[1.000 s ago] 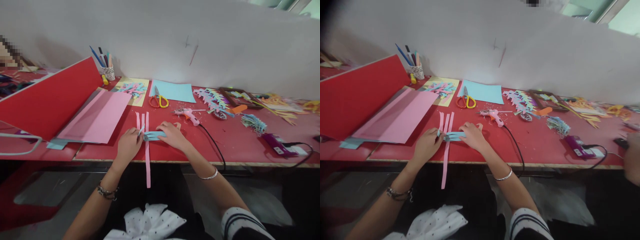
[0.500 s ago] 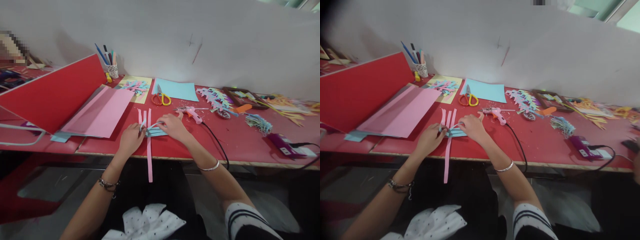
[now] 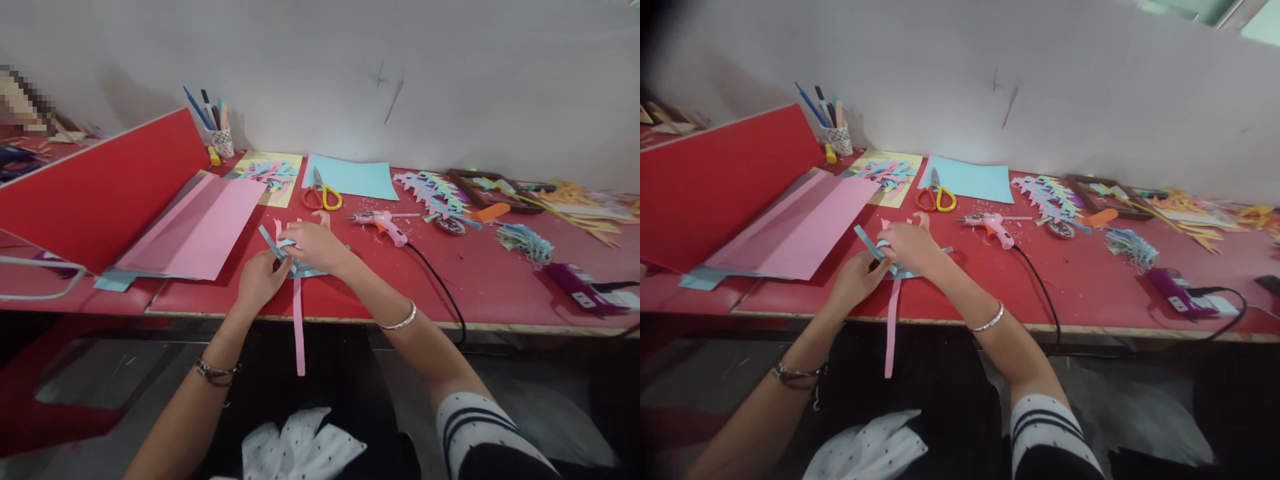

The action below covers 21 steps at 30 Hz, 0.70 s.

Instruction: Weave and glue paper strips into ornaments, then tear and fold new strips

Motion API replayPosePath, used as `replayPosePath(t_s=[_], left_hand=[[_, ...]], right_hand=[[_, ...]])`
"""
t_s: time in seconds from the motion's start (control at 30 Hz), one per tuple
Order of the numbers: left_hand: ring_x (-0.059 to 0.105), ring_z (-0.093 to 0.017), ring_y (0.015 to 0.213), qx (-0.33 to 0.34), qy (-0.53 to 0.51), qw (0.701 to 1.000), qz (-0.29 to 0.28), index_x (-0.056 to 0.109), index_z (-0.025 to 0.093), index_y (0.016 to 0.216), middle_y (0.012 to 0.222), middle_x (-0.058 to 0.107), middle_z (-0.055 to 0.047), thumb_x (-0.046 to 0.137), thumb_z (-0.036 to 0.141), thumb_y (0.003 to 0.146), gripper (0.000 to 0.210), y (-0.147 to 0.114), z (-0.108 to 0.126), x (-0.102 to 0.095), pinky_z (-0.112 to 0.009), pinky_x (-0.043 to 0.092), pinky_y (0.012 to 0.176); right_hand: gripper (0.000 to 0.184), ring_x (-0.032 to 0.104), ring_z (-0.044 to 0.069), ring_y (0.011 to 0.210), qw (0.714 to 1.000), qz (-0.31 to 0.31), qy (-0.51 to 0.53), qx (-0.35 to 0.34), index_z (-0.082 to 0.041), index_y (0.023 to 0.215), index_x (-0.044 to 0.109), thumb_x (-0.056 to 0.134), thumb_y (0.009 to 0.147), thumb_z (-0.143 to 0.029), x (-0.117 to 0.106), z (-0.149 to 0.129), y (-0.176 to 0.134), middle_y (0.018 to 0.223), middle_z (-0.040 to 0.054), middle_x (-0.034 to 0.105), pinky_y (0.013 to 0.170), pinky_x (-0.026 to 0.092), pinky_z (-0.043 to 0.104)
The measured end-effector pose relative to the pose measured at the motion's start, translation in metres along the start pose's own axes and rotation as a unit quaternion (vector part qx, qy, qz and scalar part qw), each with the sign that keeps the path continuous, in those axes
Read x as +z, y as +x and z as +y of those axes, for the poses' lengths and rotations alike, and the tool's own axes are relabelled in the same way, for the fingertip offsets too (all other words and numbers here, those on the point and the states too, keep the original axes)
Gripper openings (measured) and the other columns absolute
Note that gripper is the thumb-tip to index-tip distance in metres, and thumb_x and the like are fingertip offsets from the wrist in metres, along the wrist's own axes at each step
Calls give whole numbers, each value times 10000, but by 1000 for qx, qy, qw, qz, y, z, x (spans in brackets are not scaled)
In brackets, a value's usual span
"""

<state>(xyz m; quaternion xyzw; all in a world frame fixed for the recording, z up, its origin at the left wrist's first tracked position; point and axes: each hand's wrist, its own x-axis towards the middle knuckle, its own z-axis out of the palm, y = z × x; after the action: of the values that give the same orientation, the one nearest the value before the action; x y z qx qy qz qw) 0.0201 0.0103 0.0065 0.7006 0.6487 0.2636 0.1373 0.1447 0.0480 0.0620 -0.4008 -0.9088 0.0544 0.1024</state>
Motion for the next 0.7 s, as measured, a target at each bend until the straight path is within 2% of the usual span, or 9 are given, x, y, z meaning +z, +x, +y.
replayPosePath(t_s=[0.07,0.17,0.27,0.37,0.53,0.7], left_hand=[[498,-143,518,-14,-7,1000,-2,505,185,592,574,555,-18,370,353,796,297,-1,2,-2,-239,287,463],[529,-156,564,-42,-10,999,-15,536,179,631,616,596,-35,329,356,807,324,-1,5,-5,-241,311,492],[556,-168,632,-58,-4,998,-21,567,173,682,686,632,-53,310,356,811,341,-2,5,-5,-240,338,534],[546,-166,617,-65,10,998,-21,572,166,681,678,629,-58,299,369,815,365,-2,6,-4,-241,331,531],[524,-150,570,-75,6,997,-23,570,162,659,626,610,-47,294,367,818,379,-2,6,-6,-235,322,511],[515,-145,548,-82,7,996,-14,541,166,609,582,590,-42,302,357,821,372,-2,6,-6,-229,315,503]], right_hand=[[242,511,193,971,1000,22,6,21,-187,1010,589,424,833,-203,0,4,-10,1021,64,599,916,179,408],[277,501,209,1009,1000,15,10,25,-172,1089,552,427,850,-234,4,7,-32,1077,91,582,906,206,400],[278,495,212,1027,1000,-14,14,12,-171,1094,552,404,867,-230,11,7,-53,1126,99,564,896,222,401],[274,485,207,1052,999,-28,21,16,-190,1079,563,382,874,-194,19,5,-65,1173,90,548,910,208,418],[270,487,206,1070,999,-32,23,24,-212,1054,578,392,866,-155,23,3,-70,1182,59,555,938,191,445],[271,470,219,1104,999,-29,17,20,-225,1048,586,390,867,-174,24,5,-71,1229,71,522,949,206,476]])
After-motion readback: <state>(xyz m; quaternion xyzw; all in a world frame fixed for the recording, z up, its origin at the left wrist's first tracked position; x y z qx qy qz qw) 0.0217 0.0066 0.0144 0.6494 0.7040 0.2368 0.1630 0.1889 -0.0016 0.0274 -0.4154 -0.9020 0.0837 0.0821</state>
